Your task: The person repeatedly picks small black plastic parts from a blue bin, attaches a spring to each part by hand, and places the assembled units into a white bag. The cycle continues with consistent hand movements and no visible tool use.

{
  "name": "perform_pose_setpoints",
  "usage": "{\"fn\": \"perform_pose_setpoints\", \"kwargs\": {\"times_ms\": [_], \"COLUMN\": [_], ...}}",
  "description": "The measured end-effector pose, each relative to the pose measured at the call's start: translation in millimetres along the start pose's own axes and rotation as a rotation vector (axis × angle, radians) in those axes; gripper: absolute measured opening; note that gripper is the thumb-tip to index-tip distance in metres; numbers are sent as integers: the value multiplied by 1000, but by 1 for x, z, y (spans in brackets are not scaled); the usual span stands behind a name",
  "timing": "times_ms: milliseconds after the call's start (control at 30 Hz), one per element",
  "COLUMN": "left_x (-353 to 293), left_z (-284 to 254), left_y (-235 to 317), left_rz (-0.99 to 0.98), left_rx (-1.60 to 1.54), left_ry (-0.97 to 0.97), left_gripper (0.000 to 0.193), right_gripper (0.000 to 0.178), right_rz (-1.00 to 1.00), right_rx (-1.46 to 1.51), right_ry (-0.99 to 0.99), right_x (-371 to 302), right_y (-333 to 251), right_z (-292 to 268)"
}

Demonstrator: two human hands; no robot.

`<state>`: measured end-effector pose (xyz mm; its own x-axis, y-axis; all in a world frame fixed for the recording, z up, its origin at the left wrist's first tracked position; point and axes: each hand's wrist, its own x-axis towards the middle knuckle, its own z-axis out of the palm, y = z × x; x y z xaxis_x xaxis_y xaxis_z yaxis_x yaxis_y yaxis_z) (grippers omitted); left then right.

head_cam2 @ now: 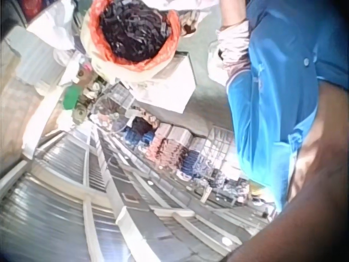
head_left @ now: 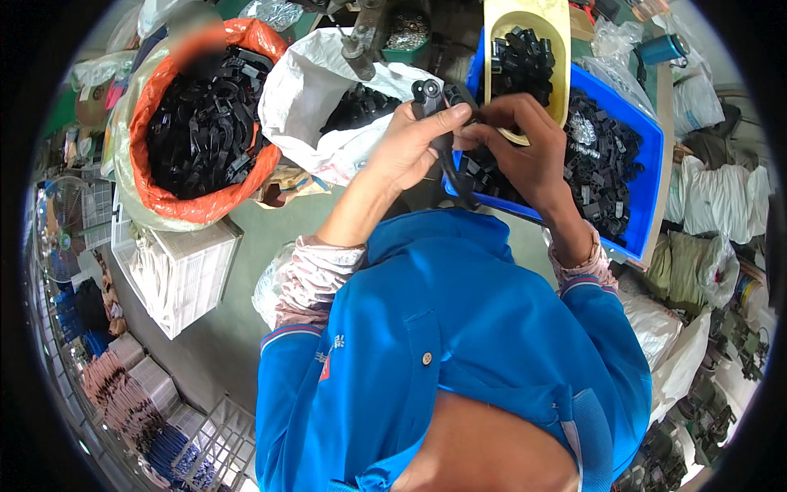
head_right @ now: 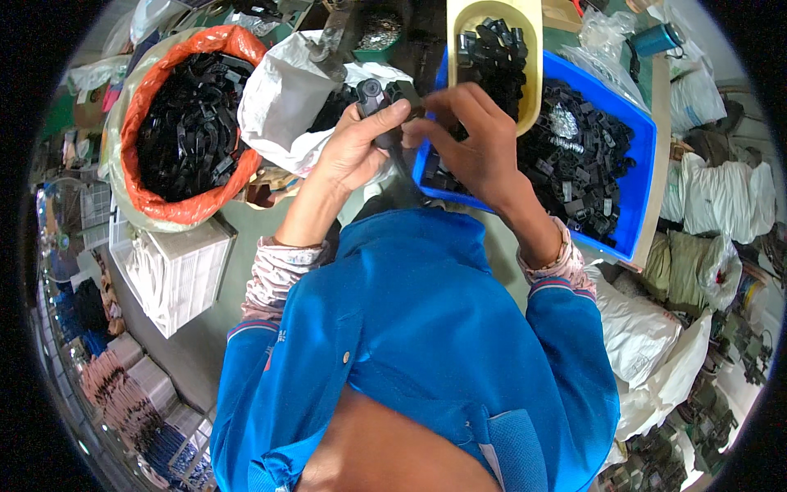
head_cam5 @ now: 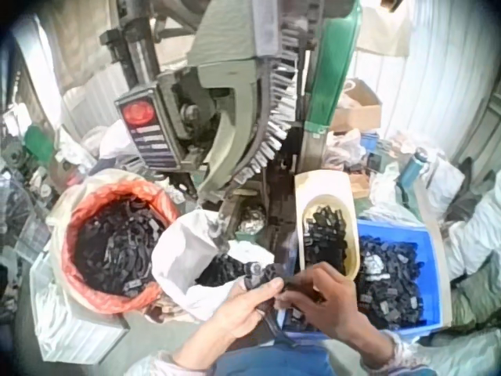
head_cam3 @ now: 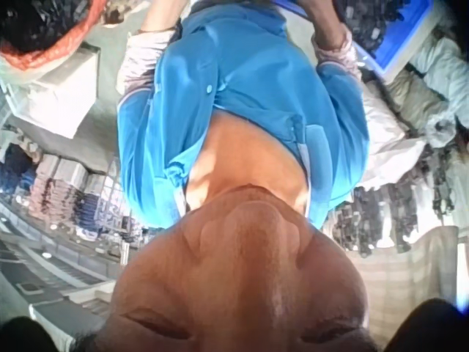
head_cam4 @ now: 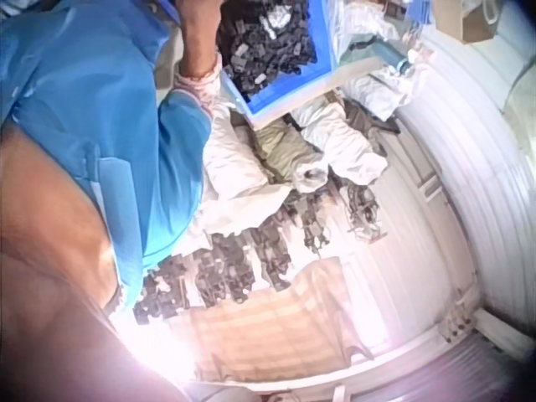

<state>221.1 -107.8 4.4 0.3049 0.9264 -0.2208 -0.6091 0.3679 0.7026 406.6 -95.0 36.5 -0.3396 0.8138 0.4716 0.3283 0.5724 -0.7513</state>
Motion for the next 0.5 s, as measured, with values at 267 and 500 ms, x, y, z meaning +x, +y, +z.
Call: {"fn": "perform_pose_setpoints", "kwargs": {"times_ms": [267, 500], "left_x": [-7, -5], "left_z": [-29, -49], "left_y": [21, 8], "left_rz": [-115, 134], "left_rx": [28, 261], "left_ry": [80, 216], "left_gripper": [23, 12], "right_gripper": [59, 49], "right_rz": [-15, 234], "right_rx": [-93, 59], "right_ry": [-136, -132], "right_x": [9, -4], "right_y": [26, 29], "right_z": [27, 51]}}
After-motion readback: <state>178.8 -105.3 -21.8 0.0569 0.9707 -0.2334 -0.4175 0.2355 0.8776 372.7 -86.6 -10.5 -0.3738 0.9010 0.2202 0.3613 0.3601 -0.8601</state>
